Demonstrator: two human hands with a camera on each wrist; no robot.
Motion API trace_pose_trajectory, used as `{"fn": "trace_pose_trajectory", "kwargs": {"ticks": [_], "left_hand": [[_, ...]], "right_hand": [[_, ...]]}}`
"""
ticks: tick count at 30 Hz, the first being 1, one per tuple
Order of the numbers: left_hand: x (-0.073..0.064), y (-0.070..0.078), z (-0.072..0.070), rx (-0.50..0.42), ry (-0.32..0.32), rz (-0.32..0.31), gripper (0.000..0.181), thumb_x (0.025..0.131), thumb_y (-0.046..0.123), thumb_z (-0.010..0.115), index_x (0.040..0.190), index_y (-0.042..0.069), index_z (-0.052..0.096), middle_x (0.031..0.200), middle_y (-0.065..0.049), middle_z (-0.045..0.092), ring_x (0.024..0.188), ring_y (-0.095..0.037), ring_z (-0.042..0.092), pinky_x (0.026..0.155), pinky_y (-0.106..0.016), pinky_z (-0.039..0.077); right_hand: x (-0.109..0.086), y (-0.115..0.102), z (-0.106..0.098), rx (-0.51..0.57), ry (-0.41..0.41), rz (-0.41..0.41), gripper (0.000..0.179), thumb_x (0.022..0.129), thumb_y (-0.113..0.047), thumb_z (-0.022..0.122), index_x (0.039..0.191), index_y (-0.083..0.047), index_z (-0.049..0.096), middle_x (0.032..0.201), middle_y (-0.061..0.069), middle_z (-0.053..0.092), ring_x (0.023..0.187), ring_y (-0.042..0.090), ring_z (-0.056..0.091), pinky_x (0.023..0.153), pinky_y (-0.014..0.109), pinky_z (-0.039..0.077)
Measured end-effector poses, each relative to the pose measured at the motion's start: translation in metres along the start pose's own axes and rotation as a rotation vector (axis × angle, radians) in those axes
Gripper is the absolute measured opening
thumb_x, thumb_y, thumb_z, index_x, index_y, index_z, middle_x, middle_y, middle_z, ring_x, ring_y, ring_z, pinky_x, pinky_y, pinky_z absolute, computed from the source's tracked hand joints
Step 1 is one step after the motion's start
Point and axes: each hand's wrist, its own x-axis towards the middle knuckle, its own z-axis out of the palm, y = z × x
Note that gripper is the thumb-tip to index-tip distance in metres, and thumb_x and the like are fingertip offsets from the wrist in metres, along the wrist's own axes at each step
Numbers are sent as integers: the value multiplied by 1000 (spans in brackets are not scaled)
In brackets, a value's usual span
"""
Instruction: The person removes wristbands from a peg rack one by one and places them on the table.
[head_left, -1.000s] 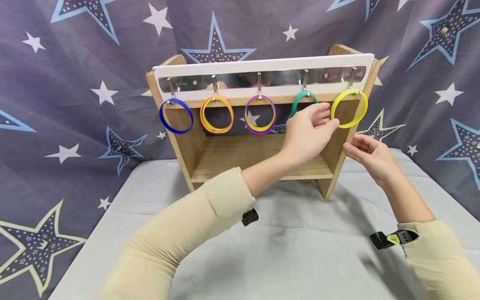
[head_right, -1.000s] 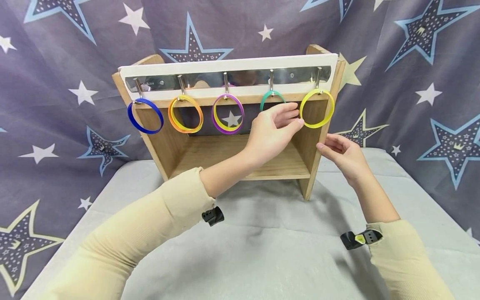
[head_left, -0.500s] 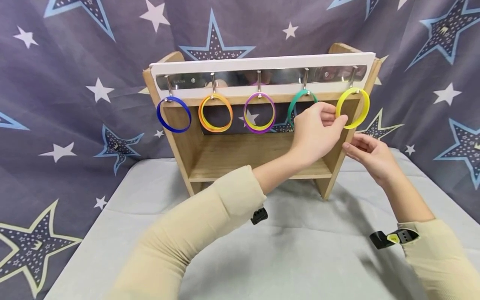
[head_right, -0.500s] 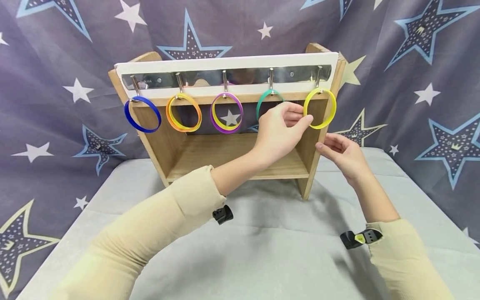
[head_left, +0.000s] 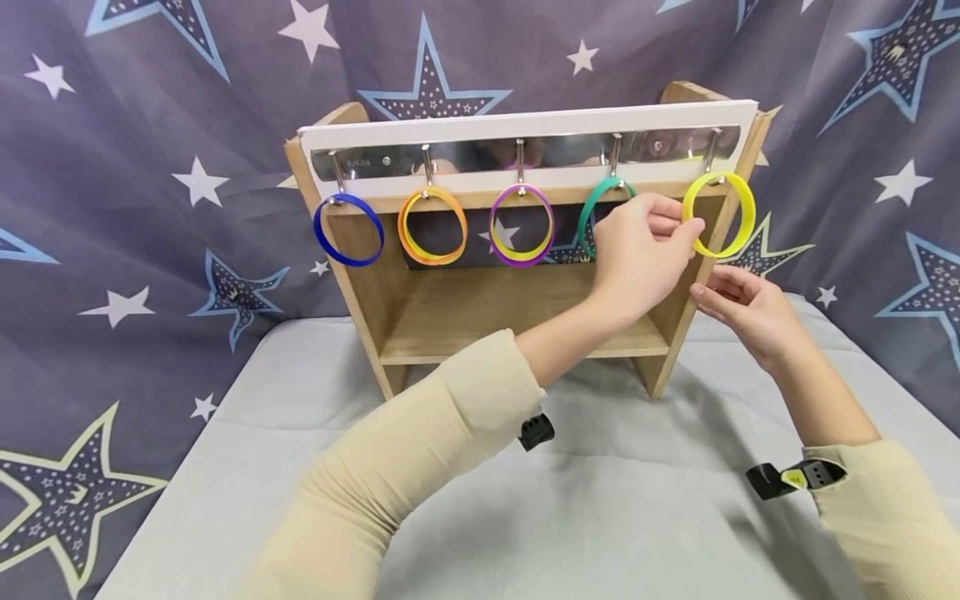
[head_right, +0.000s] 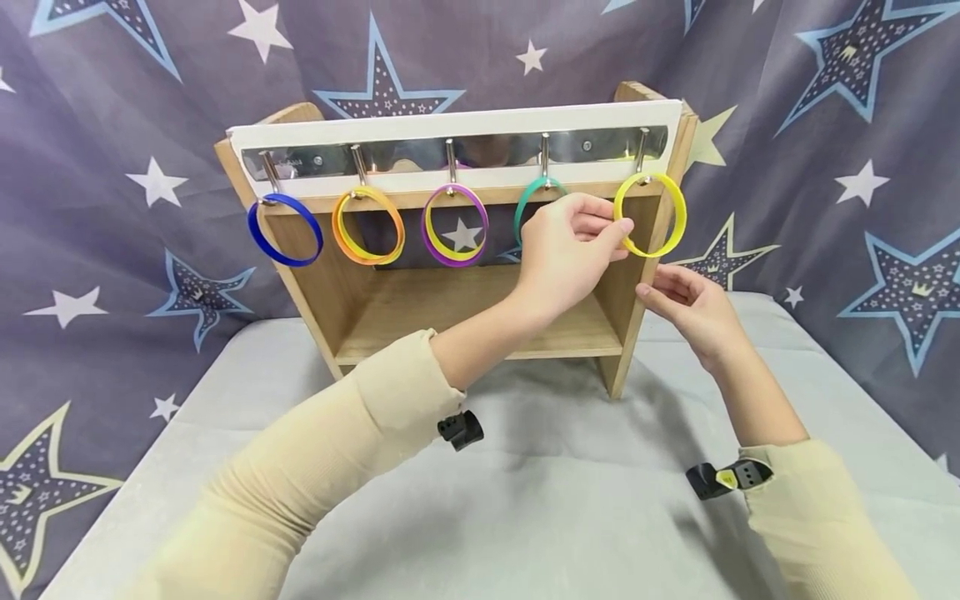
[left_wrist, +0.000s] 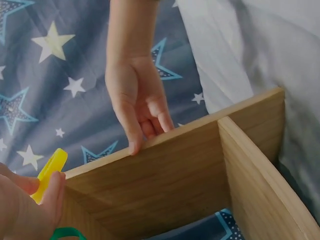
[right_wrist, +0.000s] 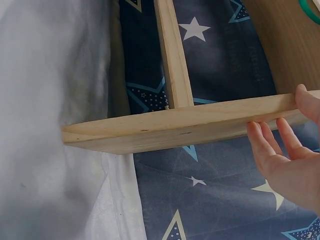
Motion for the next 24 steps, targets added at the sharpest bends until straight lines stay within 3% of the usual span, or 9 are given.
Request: {"fn": "trace_pose_trajectory", "kwargs": {"ticks": [5,12,18,24], "left_hand": [[-1,7,0,-201,-4,-124,17,88,13,70,99,2,68,88,-10,76,65,-9,73,56,-10,55],[3,13,0,-474,-15,-289,16,84,6,72,96,-2,67,88,-14,75,71,-20,75,57,-18,59],[5,11,0,-725,-71,-345,17,85,0,69,100,-6,66,97,-23,73,89,-33,73,65,-25,62],[4,4,-5,-789,-184,-363,23,89,3,65,110,-7,65,110,-25,69,102,-37,68,70,-24,62]], "right_hand": [[-1,2,-1,-22,3,3,22,91,-5,62,107,-22,63,93,-13,68,86,-2,63,75,9,55],[1,3,-2,8,6,-2,23,91,-5,63,107,-21,64,92,-12,68,85,0,64,76,10,56],[1,3,-1,28,-1,-17,23,91,-4,63,107,-20,65,92,-11,68,85,0,64,76,11,56],[1,4,-1,38,-7,-28,23,91,-2,62,106,-19,65,90,-11,67,85,-1,64,76,11,56]]}}
